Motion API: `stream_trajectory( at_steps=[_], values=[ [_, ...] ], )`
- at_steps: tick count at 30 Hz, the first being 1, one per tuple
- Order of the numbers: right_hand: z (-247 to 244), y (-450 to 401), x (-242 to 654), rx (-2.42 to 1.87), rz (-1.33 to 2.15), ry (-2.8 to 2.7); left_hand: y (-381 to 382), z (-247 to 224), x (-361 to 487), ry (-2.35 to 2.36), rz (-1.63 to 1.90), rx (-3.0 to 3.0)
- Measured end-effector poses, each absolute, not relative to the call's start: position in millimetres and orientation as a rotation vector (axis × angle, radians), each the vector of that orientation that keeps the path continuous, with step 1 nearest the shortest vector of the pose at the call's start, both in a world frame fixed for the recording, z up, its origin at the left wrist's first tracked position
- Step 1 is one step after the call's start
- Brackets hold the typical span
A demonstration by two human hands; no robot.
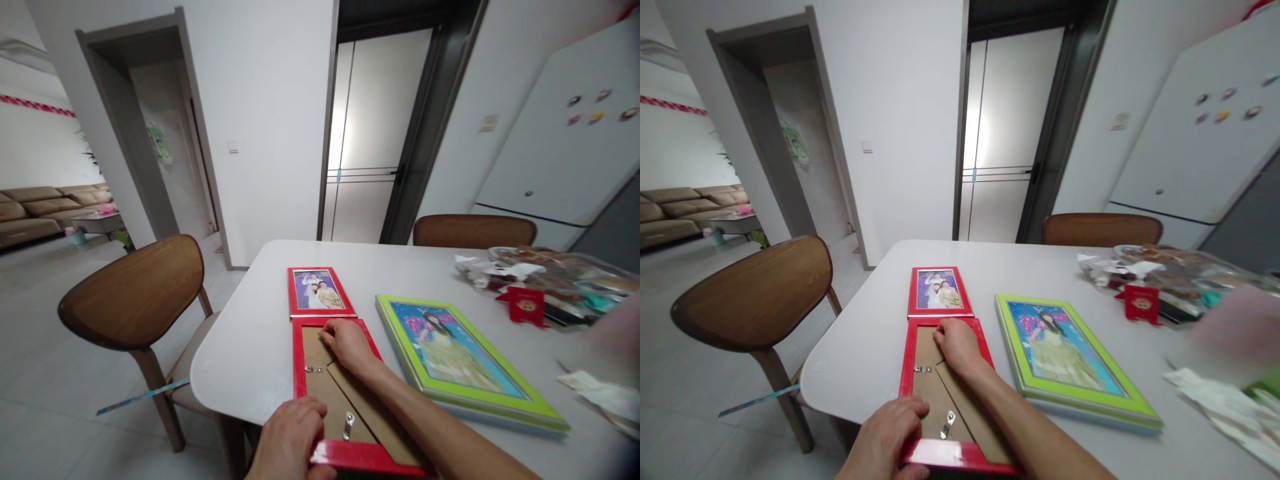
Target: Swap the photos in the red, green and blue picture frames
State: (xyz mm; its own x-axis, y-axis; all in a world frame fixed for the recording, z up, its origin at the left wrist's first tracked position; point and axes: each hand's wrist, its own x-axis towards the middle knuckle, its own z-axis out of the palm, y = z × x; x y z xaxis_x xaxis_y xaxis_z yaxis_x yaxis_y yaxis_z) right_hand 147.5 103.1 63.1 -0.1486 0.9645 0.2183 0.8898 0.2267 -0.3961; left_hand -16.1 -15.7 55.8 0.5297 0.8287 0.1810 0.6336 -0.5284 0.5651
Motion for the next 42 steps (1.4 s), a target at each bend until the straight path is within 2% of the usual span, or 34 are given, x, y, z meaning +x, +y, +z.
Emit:
stream_trajectory(
  at_steps=[9, 13, 18, 23, 33, 42],
  values=[
    [65.2, 121.0, 145.7, -1.833, 0.23, -2.015, -15.6, 60.8, -8.4, 1.303, 0.552, 2.253],
    [81.3, 92.8, 155.4, -1.638, 0.332, -2.177, -18.6, 62.3, -9.4, 1.318, 0.599, 2.224],
    [87.6, 25.2, 174.5, -1.186, 0.578, -2.513, -23.1, 62.1, -12.2, 1.324, 0.638, 2.217],
    [83.8, -5.3, 179.8, -1.094, 0.426, -2.58, -23.1, 66.4, -13.3, 1.331, 0.583, 2.24],
    [85.0, -15.2, 181.2, -1.037, 0.355, -2.691, -23.9, 74.9, -11.5, 1.333, 0.485, 2.263],
    [78.7, -21.1, 185.6, -1.043, 0.462, -2.465, -23.9, 69.8, -3.2, 1.365, 0.464, 2.373]
  ],
)
